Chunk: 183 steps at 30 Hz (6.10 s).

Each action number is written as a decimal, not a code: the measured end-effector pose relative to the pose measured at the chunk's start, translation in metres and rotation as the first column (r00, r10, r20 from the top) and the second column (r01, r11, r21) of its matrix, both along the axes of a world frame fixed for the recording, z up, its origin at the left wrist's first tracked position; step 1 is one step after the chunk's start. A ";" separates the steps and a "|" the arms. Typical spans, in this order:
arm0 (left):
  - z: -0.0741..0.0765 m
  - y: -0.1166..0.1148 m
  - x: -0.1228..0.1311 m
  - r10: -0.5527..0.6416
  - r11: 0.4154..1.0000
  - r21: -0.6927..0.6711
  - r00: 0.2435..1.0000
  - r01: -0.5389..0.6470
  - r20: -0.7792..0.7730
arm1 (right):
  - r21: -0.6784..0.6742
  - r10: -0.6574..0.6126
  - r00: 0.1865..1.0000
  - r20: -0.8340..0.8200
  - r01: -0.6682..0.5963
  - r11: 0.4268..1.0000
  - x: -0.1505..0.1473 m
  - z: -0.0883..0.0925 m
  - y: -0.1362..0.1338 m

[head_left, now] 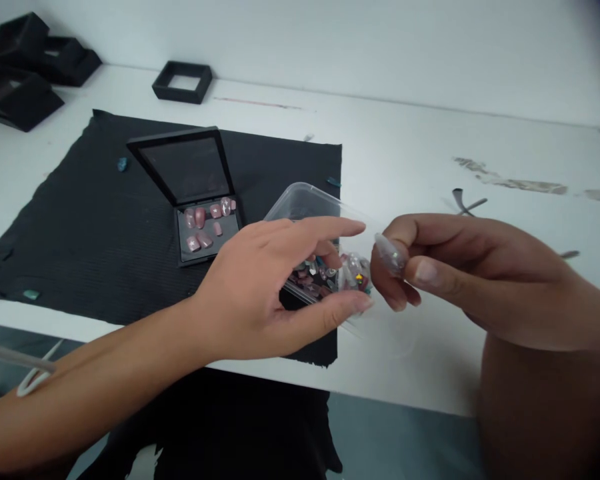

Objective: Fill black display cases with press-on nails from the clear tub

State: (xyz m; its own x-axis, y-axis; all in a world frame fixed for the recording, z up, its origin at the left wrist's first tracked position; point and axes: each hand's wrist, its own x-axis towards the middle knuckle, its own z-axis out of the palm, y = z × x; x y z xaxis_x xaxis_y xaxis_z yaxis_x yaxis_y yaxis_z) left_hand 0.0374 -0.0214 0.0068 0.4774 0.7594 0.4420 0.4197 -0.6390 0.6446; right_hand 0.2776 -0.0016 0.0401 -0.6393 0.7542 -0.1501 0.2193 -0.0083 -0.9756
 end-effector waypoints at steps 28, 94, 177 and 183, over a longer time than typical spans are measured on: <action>0.005 -0.001 0.004 -0.047 0.998 -0.041 0.986 0.054 0.160 | 0.229 -0.027 0.968 0.249 -0.032 0.973 -0.006 -0.011 0.000; -0.022 0.014 -0.166 0.207 0.978 -0.034 0.970 -0.204 0.131 | 0.748 -0.532 0.644 0.550 -0.097 0.656 -0.152 -0.030 -0.007; -0.027 0.015 -0.159 -0.027 0.999 0.023 0.934 0.037 -0.357 | 0.444 -0.445 0.870 0.214 0.319 0.837 -0.148 -0.067 0.012; -0.026 0.015 -0.160 -0.048 0.999 0.001 0.932 0.052 -0.359 | 0.502 -0.451 0.827 0.337 0.248 0.829 -0.150 -0.064 0.011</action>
State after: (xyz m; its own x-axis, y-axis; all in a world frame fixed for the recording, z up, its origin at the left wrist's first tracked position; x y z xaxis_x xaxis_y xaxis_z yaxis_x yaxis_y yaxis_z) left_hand -0.1226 -0.0068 -0.0190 0.6431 0.7264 0.2423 0.5887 -0.6714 0.4502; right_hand 0.1274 0.0096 -0.0239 -0.2657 0.9631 0.0437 0.6722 0.2176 -0.7077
